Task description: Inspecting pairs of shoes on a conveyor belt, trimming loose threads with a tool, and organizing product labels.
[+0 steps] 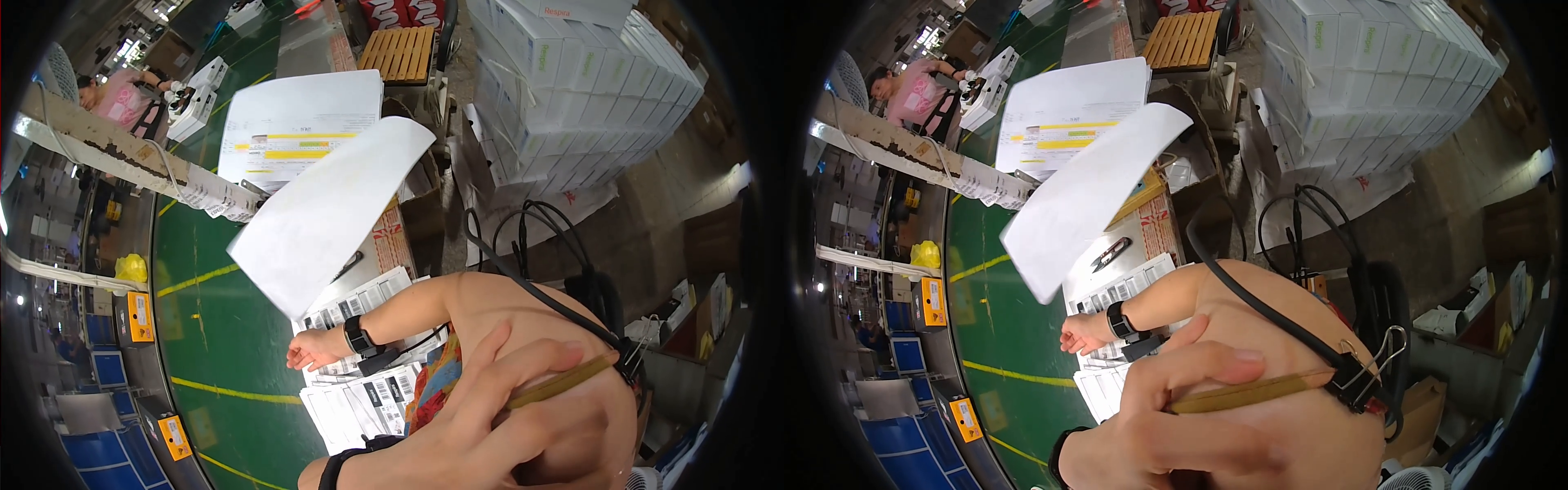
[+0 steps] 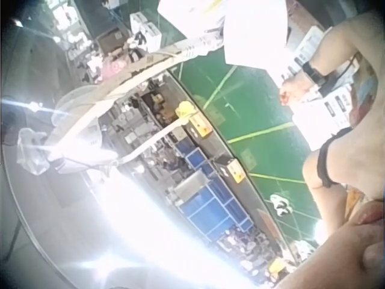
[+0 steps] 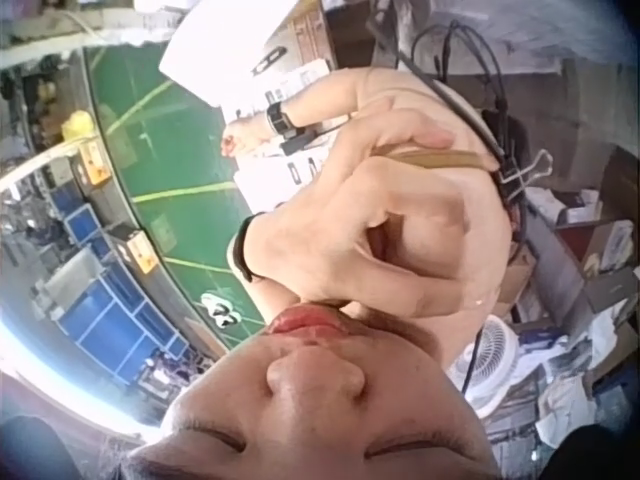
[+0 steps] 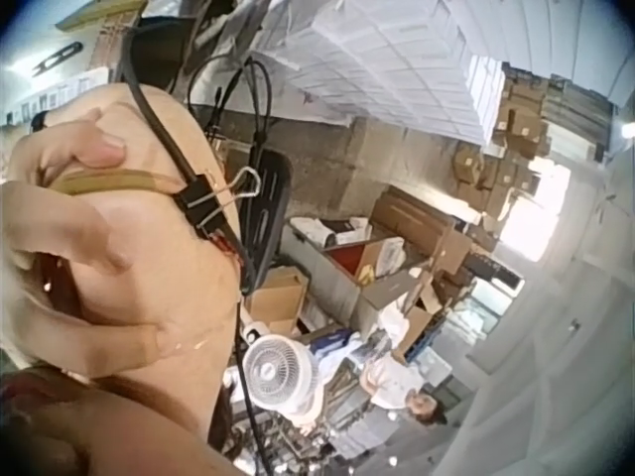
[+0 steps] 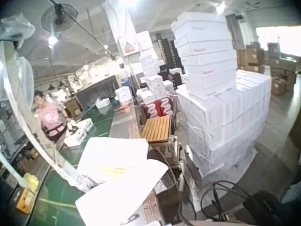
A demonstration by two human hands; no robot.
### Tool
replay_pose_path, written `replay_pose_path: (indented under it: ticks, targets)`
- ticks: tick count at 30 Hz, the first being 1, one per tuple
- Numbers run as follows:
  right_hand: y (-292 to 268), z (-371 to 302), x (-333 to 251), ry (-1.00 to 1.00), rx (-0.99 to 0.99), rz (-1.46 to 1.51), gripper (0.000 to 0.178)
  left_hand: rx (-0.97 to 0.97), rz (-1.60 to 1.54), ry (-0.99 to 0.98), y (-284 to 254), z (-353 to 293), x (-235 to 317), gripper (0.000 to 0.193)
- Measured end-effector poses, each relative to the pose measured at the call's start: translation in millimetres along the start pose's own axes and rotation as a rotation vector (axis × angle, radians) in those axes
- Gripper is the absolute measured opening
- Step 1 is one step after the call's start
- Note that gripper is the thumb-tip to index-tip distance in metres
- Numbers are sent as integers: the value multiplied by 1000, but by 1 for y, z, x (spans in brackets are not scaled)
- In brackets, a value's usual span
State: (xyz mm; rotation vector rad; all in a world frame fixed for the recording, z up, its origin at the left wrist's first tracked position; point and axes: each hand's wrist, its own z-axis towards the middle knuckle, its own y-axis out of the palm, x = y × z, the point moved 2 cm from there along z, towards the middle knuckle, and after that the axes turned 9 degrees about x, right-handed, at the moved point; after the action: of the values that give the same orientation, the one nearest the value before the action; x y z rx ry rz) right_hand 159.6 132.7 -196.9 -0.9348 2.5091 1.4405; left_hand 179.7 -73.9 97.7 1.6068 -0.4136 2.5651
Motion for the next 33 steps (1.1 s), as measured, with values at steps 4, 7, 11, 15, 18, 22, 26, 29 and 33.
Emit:
replay_pose_path:
  ticks: [4, 7, 11, 15, 18, 22, 26, 29, 33]
  targets:
    - [1, -2, 1, -11, -12, -15, 24, -93, 36, -83, -2, -6, 4, 57]
    - [1, -2, 0, -7, -12, -10, 25, -94, 159, -96, -2, -1, 15, 56]
    - [1, -2, -1, -11, -22, -18, 24, -64, 208, -239, -13, 0, 19, 23]
    - [1, -2, 0, -6, -24, -11, 24, -36, 220, -94, -2, 13, 10, 44]
    - [-1, -1, 1, 0, -37, -17, 23, 513, -125, 546, 16, 27, 6, 49]
    - [-4, -3, 1, 19, -54, -20, 23, 248, 103, 414, -5, 26, 23, 36]
    - [-6, -9, -1, 46, -39, -32, 27, -6, 320, 198, -15, 23, 42, 18]
    - [-5, -14, -3, 75, -24, -40, 27, -21, 408, 255, -14, 19, 46, 10]
    - [-4, -18, -5, 79, 2, -18, 26, -21, 234, 311, -11, 14, 45, 14]
